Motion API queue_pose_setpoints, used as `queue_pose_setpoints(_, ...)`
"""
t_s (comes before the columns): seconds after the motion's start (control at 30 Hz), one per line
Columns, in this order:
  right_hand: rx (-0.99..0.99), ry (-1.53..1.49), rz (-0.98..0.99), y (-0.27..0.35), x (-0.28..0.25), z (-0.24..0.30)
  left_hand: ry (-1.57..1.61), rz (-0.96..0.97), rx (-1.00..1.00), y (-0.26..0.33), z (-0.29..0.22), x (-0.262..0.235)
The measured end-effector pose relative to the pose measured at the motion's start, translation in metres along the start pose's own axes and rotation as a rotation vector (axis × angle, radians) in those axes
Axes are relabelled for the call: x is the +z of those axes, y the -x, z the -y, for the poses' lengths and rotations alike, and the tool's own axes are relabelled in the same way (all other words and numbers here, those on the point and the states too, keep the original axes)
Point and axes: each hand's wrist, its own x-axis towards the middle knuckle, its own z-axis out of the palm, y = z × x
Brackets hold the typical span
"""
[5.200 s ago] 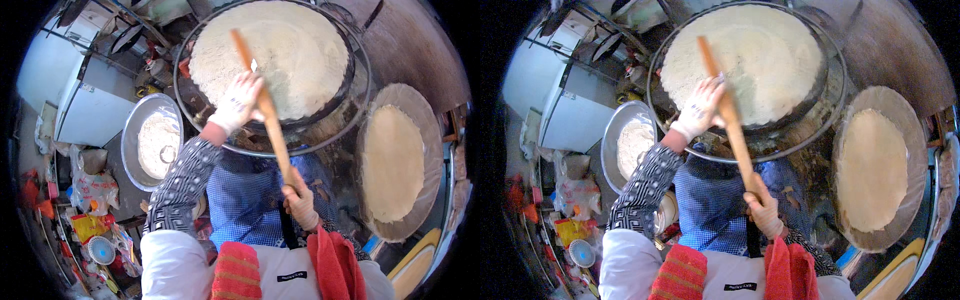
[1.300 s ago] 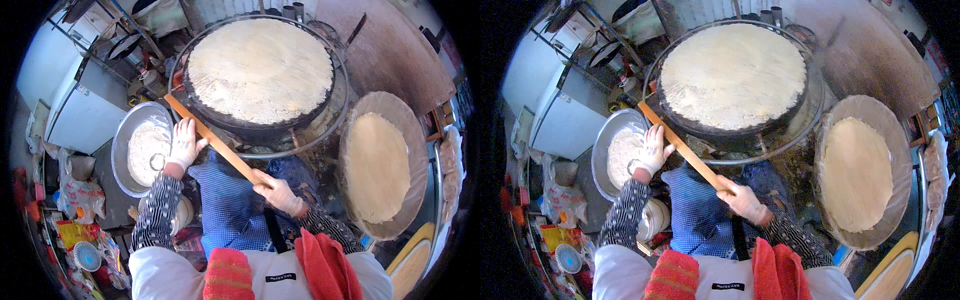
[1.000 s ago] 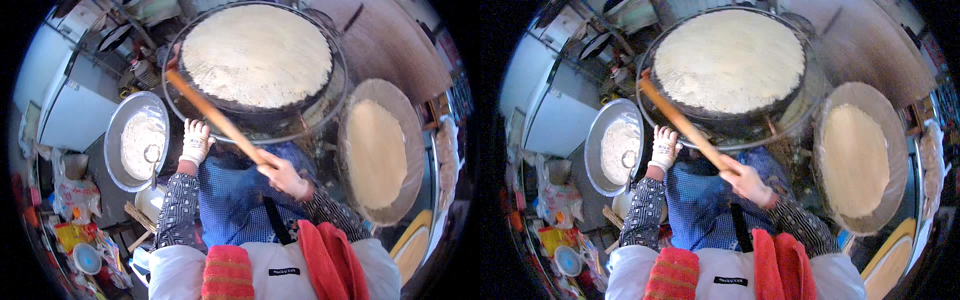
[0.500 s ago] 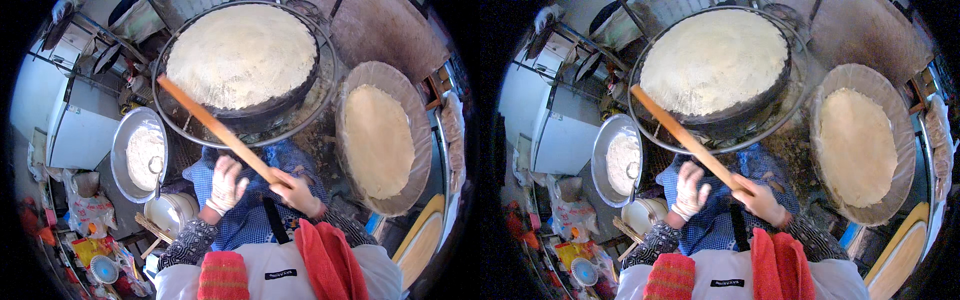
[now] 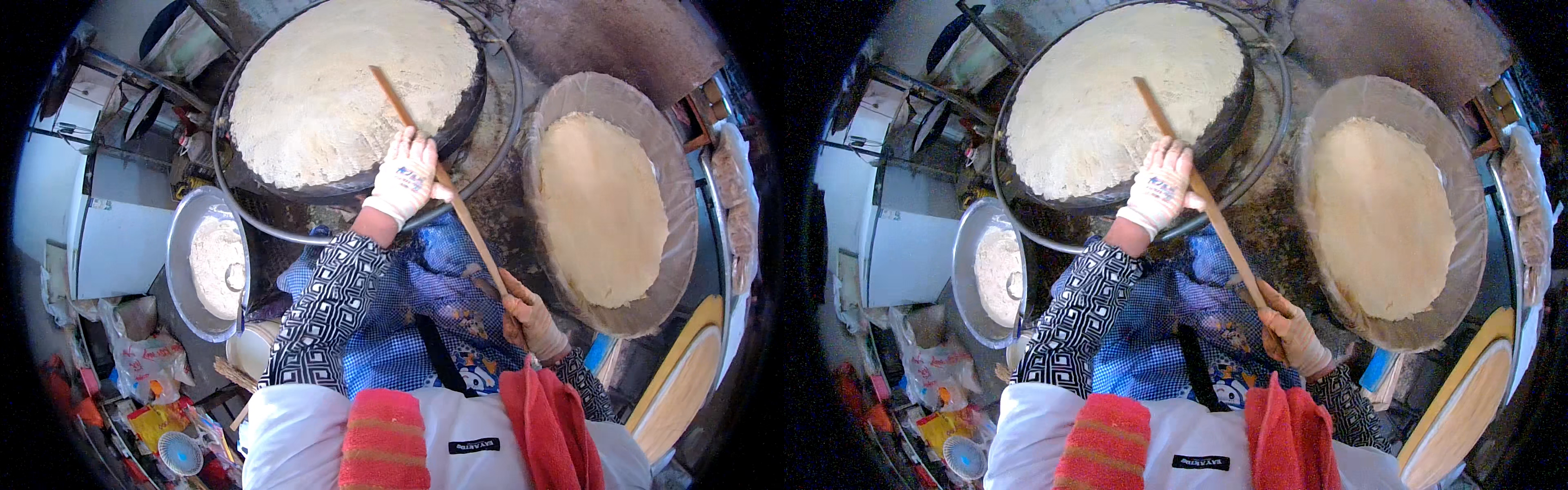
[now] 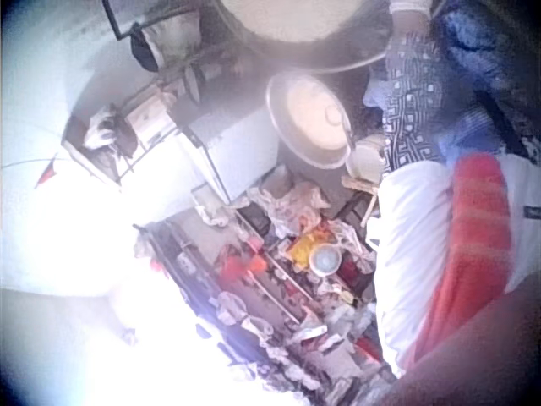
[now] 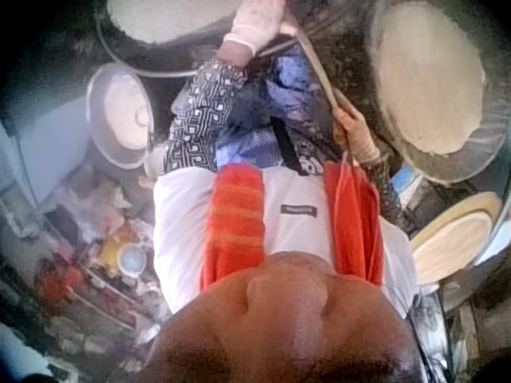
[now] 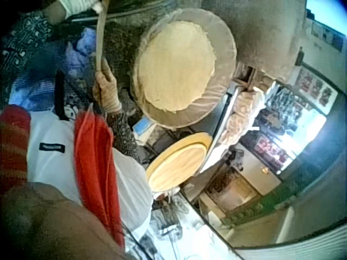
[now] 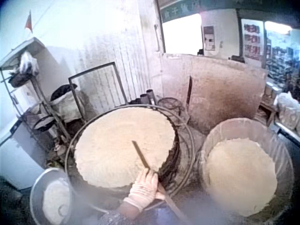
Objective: The person spreads batter on a large circular griddle using a wooden stick, flips the crepe with a scraper, and moves the finished crepe to a basket.
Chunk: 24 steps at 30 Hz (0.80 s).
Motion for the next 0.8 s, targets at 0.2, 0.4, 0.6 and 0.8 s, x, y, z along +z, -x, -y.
queue_pose_setpoints(0.2,0.041,0.167,0.03,-0.024,0.032,0.006,0.007,-0.114,-0.116,0.053,0.043,-0.002)
queue_pose_setpoints(0.4,-0.204,0.565,0.147,-0.079,0.078,-0.032,-0.063,-0.184,-0.27,0.143,0.109,-0.012)
queue_pose_setpoints(0.6,-0.495,1.009,0.15,-0.108,0.113,-0.045,-0.042,-0.347,-0.444,0.24,0.15,-0.025)
queue_pose_setpoints(0.8,-0.947,1.633,-0.086,-0.152,0.042,0.026,-0.131,0.03,-0.335,0.237,0.161,0.009)
